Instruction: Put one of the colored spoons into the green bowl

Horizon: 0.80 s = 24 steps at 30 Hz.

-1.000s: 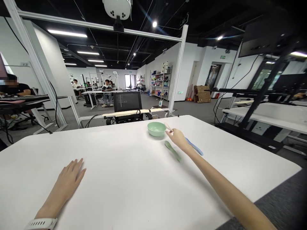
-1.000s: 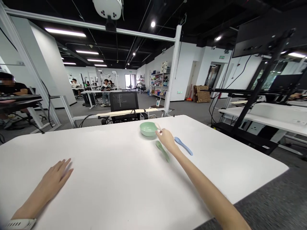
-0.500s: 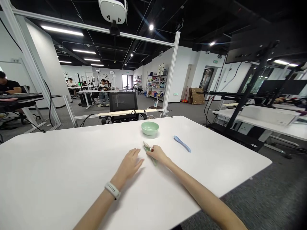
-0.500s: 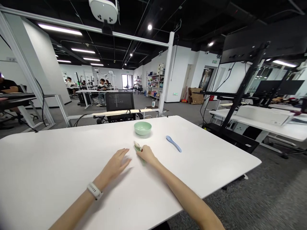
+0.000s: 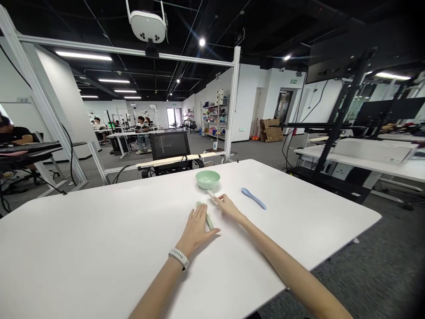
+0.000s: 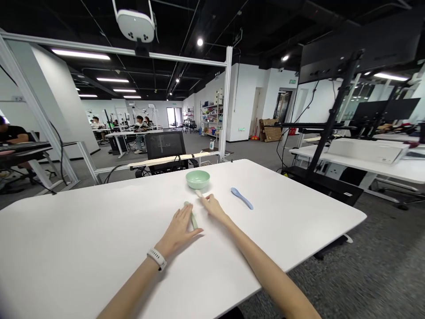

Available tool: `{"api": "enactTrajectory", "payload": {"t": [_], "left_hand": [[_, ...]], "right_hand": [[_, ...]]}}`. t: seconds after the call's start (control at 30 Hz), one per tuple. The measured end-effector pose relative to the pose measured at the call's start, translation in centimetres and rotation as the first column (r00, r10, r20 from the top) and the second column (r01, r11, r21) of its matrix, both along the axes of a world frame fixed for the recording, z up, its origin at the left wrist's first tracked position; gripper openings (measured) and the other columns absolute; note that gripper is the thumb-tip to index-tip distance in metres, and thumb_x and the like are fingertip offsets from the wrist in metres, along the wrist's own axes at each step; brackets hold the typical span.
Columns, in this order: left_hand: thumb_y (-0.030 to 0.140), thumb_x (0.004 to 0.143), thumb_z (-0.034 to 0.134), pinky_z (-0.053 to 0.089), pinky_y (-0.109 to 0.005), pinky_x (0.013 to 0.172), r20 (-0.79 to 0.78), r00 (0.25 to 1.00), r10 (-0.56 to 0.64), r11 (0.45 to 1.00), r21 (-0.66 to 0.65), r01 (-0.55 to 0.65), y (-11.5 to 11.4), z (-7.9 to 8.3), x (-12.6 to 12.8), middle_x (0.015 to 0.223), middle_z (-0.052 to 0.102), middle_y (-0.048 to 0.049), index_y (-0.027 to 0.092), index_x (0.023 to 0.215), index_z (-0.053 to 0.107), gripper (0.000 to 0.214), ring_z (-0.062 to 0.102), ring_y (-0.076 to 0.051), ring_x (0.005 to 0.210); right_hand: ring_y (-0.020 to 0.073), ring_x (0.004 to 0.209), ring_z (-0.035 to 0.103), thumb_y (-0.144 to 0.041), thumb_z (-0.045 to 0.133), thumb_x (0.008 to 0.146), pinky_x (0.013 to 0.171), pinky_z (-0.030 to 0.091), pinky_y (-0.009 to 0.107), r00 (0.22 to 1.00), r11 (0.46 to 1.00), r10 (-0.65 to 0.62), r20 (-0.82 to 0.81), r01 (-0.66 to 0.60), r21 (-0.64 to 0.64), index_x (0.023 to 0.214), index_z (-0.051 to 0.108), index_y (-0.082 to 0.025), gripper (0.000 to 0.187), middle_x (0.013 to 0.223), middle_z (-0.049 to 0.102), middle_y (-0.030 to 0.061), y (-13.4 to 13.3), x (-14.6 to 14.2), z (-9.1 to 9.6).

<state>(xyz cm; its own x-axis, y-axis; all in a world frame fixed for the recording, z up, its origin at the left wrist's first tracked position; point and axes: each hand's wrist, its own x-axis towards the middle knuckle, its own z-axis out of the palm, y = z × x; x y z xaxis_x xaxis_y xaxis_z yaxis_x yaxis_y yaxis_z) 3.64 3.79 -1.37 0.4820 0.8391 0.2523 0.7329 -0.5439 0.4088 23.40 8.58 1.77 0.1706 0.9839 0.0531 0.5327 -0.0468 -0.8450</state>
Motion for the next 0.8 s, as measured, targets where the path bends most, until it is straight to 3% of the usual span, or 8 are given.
{"api": "enactTrajectory", "payload": {"t": [0.2, 0.3, 0.43, 0.63, 0.8], "left_hand": [[0.053, 0.097, 0.052, 0.026, -0.058, 0.135, -0.08, 0.997, -0.018, 1.0, -0.009, 0.017, -0.5, 0.5, -0.4, 0.167, 0.05, -0.0157, 0.021, 0.151, 0.052, 0.063, 0.041, -0.031, 0.16], [0.05, 0.098, 0.05, 0.027, -0.059, 0.135, -0.076, 0.997, 0.0, 1.0, -0.011, -0.001, -0.7, 0.0, -1.9, 0.169, 0.048, -0.0153, 0.021, 0.155, 0.048, 0.064, 0.039, -0.031, 0.161], [0.061, 0.101, 0.043, 0.026, -0.059, 0.135, -0.032, 0.999, -0.017, 1.0, -0.004, 0.017, -0.8, -0.6, -2.7, 0.174, 0.04, -0.013, 0.024, 0.162, 0.04, 0.072, 0.033, -0.03, 0.164], [0.064, 0.1, 0.042, 0.023, -0.058, 0.136, -0.021, 1.0, -0.014, 0.999, -0.03, 0.014, -0.6, -0.8, -2.5, 0.176, 0.035, -0.0138, 0.022, 0.164, 0.035, 0.077, 0.027, -0.028, 0.166], [0.059, 0.1, 0.047, 0.028, -0.057, 0.135, -0.009, 1.0, -0.018, 1.0, 0.02, 0.018, -0.5, -0.9, -2.5, 0.173, 0.042, -0.0138, 0.023, 0.161, 0.042, 0.071, 0.035, -0.029, 0.163]], "right_hand": [[0.0233, 0.092, 0.069, -0.027, 0.054, 0.104, 0.076, 0.043, 0.028, 0.977, 0.995, -0.089, 0.193, 0.079, 0.061, 0.091, 0.055, -0.021, 0.015, 0.099, 0.075, 0.012, -1.0, 2.0, -1.2], [0.0238, 0.09, 0.069, -0.028, 0.053, 0.106, 0.075, 0.042, 0.028, 0.954, 0.993, -0.107, 0.28, 0.091, 0.068, 0.09, 0.054, -0.022, 0.017, 0.1, 0.074, 0.0118, -1.4, 1.5, -1.8], [0.0241, 0.09, 0.068, -0.023, 0.056, 0.103, 0.074, 0.041, 0.029, 0.922, 0.993, -0.117, 0.37, 0.095, 0.077, 0.087, 0.055, -0.022, 0.016, 0.101, 0.074, 0.0134, -1.4, 1.1, -2.0], [0.0223, 0.087, 0.068, -0.022, 0.064, 0.096, 0.072, 0.042, 0.027, 0.952, 0.992, -0.118, 0.282, 0.099, 0.083, 0.085, 0.056, -0.022, 0.014, 0.096, 0.074, 0.0107, -1.5, 1.6, -1.9], [0.0197, 0.078, 0.064, -0.02, 0.066, 0.092, 0.068, 0.041, 0.027, 0.967, 0.992, -0.12, 0.223, 0.105, 0.077, 0.077, 0.052, -0.024, 0.02, 0.084, 0.07, 0.0055, -1.2, 2.1, -2.3]]}}
